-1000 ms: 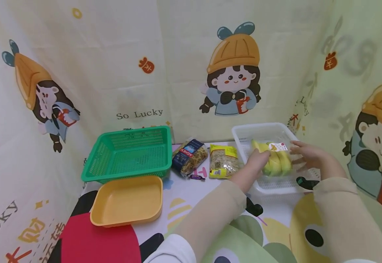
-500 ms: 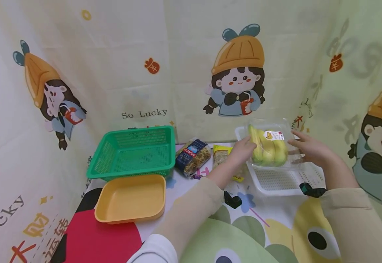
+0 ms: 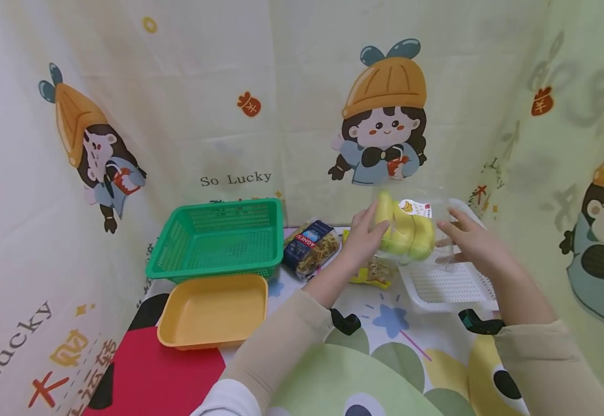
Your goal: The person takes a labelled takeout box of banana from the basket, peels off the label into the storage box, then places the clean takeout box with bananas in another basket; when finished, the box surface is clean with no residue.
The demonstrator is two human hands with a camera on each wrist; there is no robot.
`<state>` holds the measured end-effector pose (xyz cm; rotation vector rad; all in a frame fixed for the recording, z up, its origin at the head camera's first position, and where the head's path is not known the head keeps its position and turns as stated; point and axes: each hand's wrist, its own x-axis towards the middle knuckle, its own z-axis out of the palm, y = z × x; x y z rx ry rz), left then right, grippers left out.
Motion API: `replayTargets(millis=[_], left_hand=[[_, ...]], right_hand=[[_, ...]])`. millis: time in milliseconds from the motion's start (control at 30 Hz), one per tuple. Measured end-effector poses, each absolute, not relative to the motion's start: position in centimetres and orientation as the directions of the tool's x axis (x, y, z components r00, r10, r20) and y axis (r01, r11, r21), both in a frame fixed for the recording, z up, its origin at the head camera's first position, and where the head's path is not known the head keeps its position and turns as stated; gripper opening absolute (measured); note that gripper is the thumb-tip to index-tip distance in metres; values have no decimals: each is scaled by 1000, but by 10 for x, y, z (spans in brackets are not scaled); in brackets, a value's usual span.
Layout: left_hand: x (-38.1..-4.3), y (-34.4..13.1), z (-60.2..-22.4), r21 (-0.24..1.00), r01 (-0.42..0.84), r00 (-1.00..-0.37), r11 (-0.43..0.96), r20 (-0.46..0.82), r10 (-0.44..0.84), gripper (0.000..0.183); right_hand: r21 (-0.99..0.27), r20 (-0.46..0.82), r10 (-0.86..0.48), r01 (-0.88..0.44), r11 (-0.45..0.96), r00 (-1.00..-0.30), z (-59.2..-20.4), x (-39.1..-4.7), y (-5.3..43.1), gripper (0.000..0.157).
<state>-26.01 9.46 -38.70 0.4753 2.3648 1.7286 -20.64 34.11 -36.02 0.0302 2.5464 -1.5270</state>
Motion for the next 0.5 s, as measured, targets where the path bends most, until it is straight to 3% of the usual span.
replayTargets(millis=[233,500], left_hand=[[-256,64,-395,972,136,-945,194,68,321,55],[-253,22,-404,971,106,-951,213,37,306,51]], right_hand=[[-895,-128,-55,92,436,-990,-366,-195,307,84],[-908,-115,-66,78,411,-991,-380,-205,299,83]])
